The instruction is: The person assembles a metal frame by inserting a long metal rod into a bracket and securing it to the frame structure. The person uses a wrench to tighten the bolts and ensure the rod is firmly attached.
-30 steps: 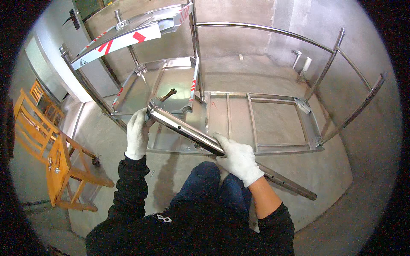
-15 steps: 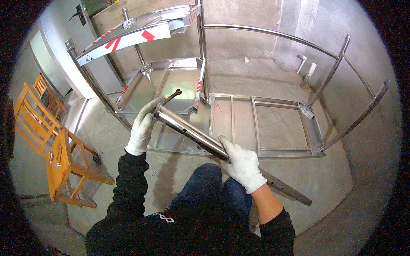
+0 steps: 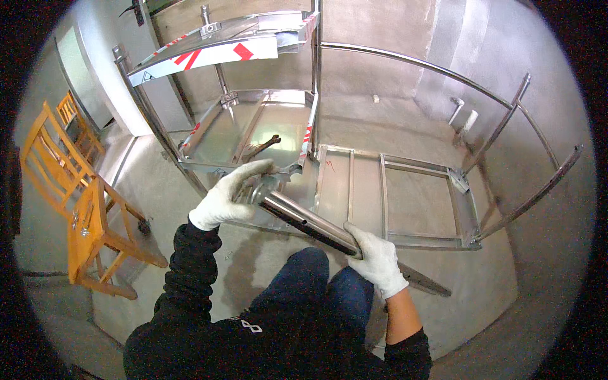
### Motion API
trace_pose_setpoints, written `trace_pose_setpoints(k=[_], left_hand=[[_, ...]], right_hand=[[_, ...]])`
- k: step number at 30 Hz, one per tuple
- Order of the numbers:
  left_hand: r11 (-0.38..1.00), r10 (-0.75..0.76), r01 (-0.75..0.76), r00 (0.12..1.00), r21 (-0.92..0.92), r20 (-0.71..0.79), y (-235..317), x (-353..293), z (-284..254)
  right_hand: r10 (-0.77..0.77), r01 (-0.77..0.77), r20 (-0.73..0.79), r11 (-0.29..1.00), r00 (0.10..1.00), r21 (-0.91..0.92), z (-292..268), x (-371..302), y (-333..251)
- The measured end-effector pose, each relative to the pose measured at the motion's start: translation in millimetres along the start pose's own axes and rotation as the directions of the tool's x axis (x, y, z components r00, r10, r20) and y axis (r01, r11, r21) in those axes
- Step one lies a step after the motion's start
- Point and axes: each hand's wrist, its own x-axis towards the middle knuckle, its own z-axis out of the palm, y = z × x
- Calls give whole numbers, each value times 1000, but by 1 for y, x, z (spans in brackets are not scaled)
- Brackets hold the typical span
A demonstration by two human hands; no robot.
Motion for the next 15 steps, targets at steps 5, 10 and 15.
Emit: trace_pose_setpoints(k=[5, 10, 15], left_hand=[[952, 85, -108, 992, 286, 93, 18, 1, 20], [991, 13, -35, 985, 128, 170, 19, 3, 21], [997, -18, 8, 990, 72, 142, 9, 10, 27]], right_hand=[[-30, 31, -48, 999, 998, 15, 12, -6, 27], [-1, 2, -27, 999, 1000, 39, 19, -12, 47], [-21, 20, -21, 1000, 1000, -18, 19, -14, 46]])
